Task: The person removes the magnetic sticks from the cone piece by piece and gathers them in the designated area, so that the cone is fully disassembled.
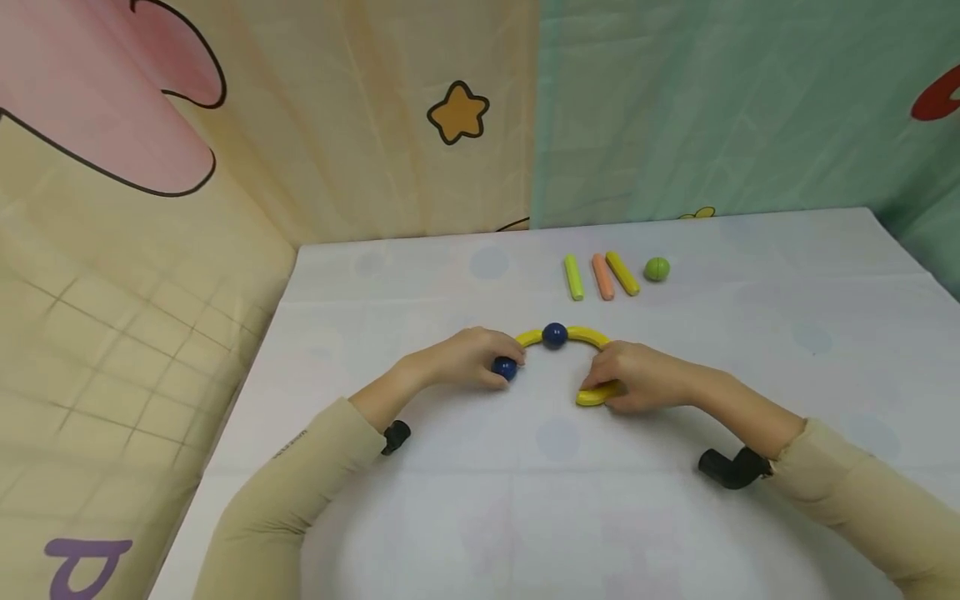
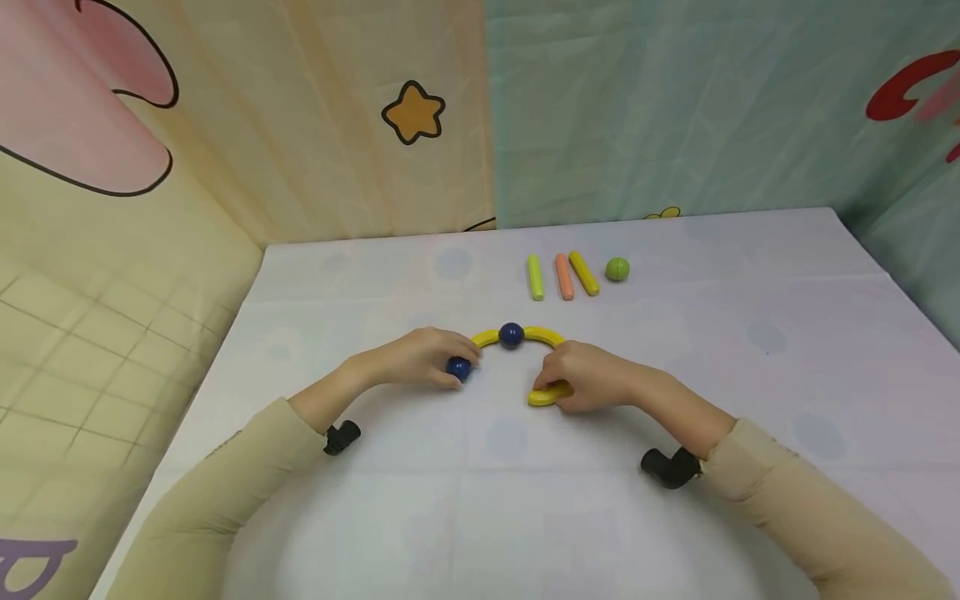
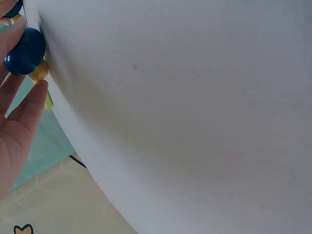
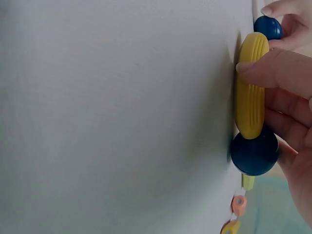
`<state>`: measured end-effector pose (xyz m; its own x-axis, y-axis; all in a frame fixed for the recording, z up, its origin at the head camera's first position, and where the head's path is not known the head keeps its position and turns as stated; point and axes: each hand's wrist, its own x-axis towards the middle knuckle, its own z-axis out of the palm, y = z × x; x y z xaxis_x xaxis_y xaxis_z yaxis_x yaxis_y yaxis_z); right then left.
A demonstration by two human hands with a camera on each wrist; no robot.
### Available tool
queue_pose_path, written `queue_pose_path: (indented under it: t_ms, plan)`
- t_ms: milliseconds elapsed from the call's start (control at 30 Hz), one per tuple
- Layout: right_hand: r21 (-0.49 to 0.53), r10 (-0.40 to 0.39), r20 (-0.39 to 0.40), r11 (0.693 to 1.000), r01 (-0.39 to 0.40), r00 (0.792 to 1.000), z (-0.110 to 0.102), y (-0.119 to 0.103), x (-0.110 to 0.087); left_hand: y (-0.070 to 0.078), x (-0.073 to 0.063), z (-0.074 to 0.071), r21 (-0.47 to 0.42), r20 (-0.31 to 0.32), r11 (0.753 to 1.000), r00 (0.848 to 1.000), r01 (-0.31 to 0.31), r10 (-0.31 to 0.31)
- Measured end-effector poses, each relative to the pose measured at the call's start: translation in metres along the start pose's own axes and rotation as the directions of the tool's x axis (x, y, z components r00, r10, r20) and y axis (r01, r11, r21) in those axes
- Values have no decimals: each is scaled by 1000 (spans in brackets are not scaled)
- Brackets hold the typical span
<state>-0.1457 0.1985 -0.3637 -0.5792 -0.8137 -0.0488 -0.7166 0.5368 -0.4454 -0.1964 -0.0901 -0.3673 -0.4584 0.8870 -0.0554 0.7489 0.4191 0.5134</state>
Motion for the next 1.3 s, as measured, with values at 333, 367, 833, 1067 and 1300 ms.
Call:
queue_pose_path:
  t_ms: [333,367,833,1067,1300]
  plan:
    - [-103,-77,-33,992,73,997,-4,5,-16,-5,-10,1,-20,16,1000,1000,7,-7]
    - [-113,-81,-36,991,77,996,-5,5,-17,-5,-10,2,-22,15,1000,1000,8,-7]
    - [-66,-65,-62,996,61,996,-12,12,-34,1,-20,1,-36,9,999,1000,9,-9]
    - [-6,-75,-221,997,75,972,-6,14,-36,4,-20,0,-82,-3,997,1000,6,-6]
    - [2,-33,-368,999,36,929,3,13,-34,8,-16,-6,-78,-16,997,1000,20,-21]
